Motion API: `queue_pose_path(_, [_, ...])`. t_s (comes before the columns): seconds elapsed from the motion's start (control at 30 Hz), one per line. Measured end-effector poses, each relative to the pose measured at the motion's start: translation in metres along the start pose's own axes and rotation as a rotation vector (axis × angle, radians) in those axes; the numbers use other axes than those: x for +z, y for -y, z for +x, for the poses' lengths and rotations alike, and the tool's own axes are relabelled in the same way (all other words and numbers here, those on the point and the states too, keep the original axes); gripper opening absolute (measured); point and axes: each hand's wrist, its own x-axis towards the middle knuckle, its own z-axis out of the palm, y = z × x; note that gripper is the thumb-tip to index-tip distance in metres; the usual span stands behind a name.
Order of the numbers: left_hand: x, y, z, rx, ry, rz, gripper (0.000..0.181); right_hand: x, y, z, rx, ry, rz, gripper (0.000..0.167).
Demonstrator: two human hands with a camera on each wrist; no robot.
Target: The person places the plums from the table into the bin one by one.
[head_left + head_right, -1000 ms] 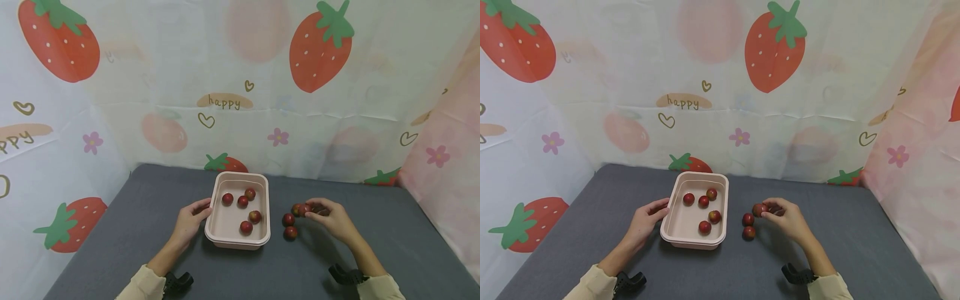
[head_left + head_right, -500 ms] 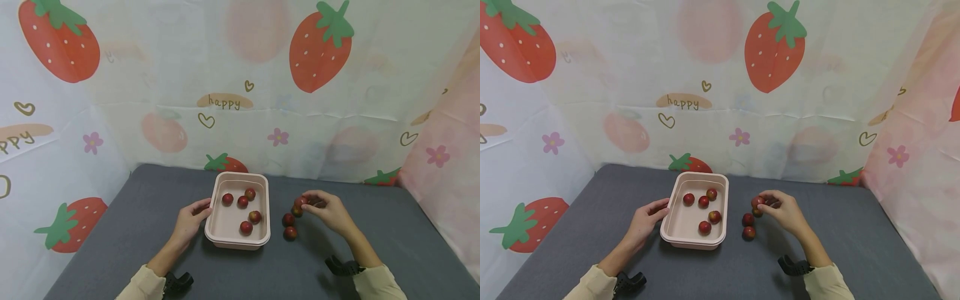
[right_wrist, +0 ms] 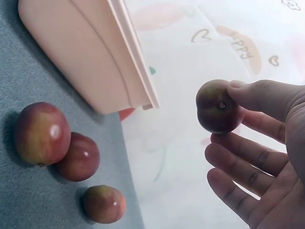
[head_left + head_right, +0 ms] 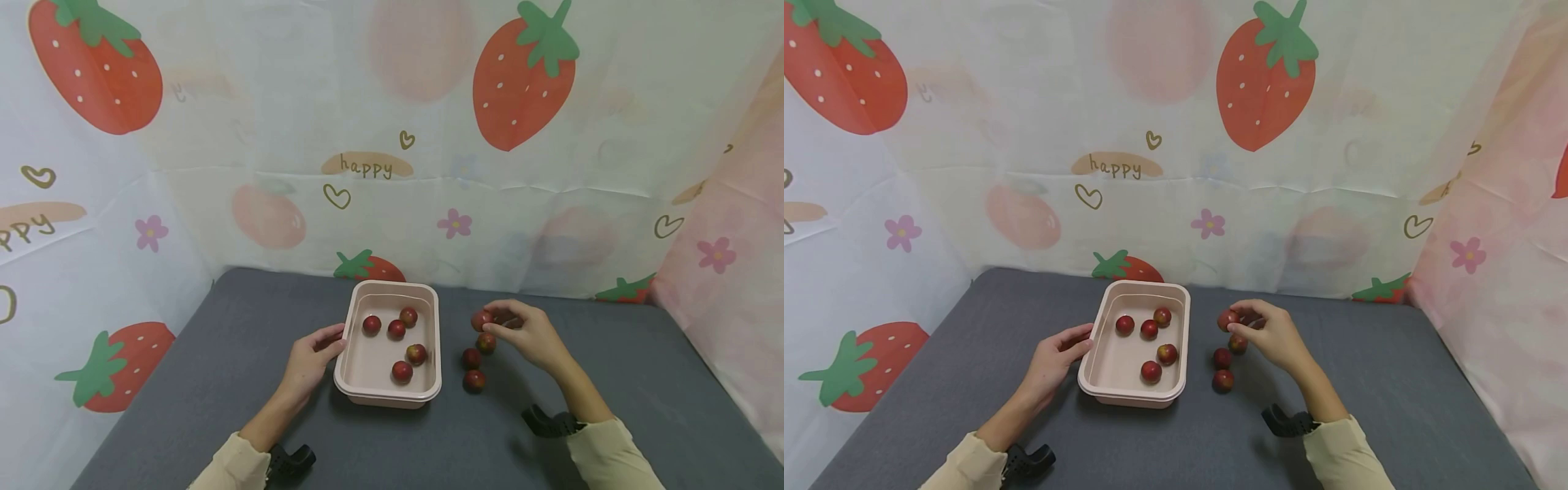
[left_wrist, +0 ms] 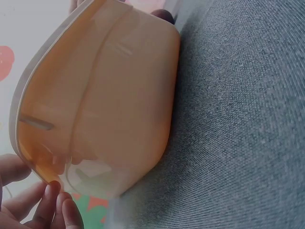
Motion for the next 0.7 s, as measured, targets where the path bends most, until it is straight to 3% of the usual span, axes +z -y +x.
queue_pose_path(0.7, [0.000,-0.001,-0.001,0.001,-0.010,0.026,0.039,0.012,0.015,0.026,-0.004,0.021,0.029,0.031])
